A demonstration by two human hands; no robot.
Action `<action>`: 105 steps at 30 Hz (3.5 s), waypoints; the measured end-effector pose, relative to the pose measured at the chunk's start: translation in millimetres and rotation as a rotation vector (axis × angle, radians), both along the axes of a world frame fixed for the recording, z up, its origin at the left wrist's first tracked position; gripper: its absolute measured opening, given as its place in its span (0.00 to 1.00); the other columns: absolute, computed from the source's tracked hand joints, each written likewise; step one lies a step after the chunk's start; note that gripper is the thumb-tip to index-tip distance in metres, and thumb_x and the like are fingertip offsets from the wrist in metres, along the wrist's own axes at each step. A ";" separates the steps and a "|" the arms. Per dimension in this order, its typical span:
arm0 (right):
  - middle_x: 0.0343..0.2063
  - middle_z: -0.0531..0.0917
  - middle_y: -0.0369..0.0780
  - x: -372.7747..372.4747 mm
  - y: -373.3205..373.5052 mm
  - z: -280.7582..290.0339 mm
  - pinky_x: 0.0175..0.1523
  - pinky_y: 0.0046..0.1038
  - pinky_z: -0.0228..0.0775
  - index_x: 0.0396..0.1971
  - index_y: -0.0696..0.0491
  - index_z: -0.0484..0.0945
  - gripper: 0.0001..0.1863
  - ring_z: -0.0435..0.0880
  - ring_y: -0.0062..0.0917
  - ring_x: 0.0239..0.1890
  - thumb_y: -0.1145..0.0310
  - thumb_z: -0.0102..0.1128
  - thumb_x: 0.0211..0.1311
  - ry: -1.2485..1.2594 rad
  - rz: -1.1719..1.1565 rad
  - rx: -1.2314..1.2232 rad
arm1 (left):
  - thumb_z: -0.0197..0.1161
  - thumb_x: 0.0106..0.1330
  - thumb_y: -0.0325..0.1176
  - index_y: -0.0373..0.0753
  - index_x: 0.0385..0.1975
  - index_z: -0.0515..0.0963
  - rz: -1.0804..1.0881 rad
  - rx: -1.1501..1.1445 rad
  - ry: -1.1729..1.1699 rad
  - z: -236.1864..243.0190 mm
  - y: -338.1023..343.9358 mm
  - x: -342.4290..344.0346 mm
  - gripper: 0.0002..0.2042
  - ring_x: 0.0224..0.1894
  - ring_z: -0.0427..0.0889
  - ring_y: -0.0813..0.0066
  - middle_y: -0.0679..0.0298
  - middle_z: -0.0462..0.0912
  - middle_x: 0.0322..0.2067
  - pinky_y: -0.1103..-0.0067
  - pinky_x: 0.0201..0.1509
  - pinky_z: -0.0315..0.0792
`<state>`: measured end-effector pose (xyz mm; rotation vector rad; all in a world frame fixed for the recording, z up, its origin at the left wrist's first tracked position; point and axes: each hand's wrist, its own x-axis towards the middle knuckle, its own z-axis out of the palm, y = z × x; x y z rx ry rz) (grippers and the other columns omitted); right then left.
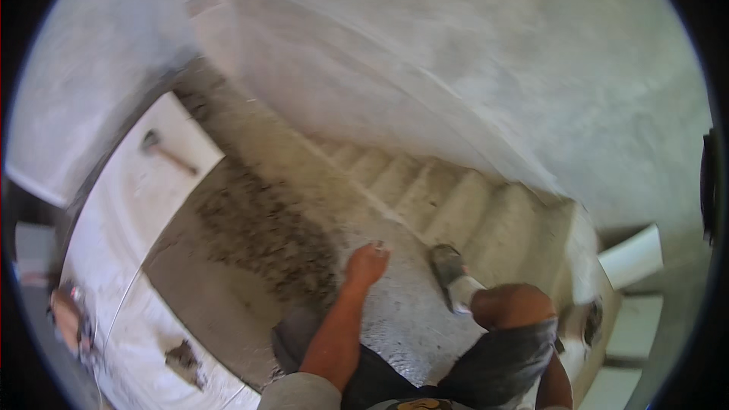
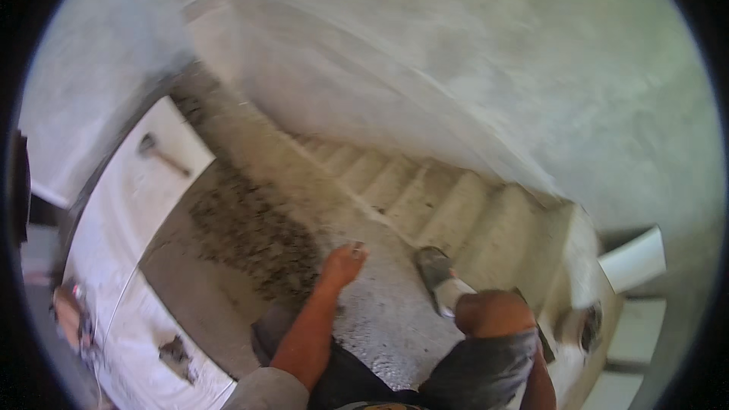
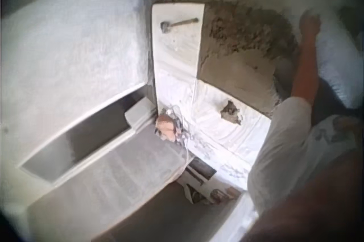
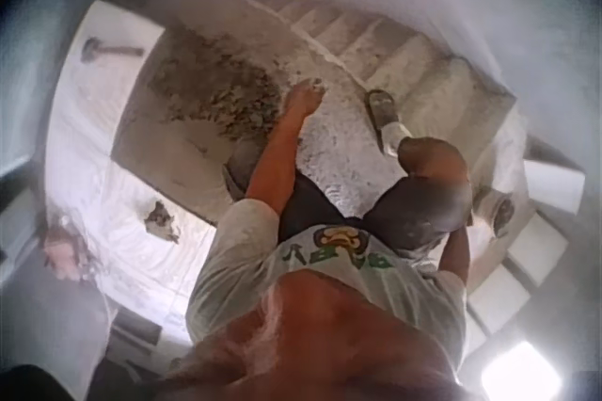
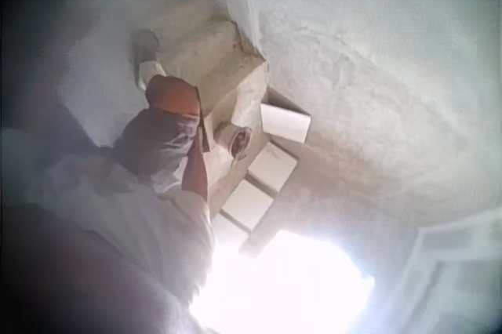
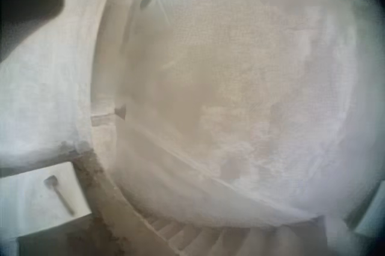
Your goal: Smoothing a layer of mortar on the floor using a trowel in preparation for tiling.
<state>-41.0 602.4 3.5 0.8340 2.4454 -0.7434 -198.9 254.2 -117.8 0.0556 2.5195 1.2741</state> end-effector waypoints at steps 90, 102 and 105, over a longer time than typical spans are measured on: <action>0.47 0.73 0.48 284.6 508.7 -127.4 0.43 0.40 0.81 0.51 0.56 0.67 0.17 0.78 0.42 0.45 0.65 0.49 0.66 1.389 -2.015 -0.256 | 0.61 0.63 0.46 0.45 0.30 0.74 0.274 0.509 -0.646 -64.6 282.8 2.9 0.12 0.22 0.69 0.84 0.73 0.71 0.21 0.85 0.25 0.64; 0.31 0.74 0.41 300.7 485.0 -120.0 0.23 0.22 0.72 0.37 0.55 0.72 0.09 0.74 0.26 0.26 0.70 0.57 0.57 1.219 -2.091 -0.046 | 0.61 0.63 0.44 0.45 0.28 0.73 0.252 0.327 -0.576 -61.6 281.0 0.7 0.11 0.20 0.69 0.84 0.74 0.71 0.20 0.84 0.22 0.63; 0.25 0.72 0.38 318.9 446.4 -118.5 0.21 0.19 0.66 0.32 0.53 0.71 0.07 0.71 0.22 0.22 0.68 0.58 0.57 1.135 -2.074 -0.028 | 0.61 0.64 0.44 0.45 0.29 0.74 0.278 0.350 -0.557 -63.8 277.5 -0.7 0.11 0.21 0.68 0.84 0.74 0.69 0.20 0.84 0.24 0.63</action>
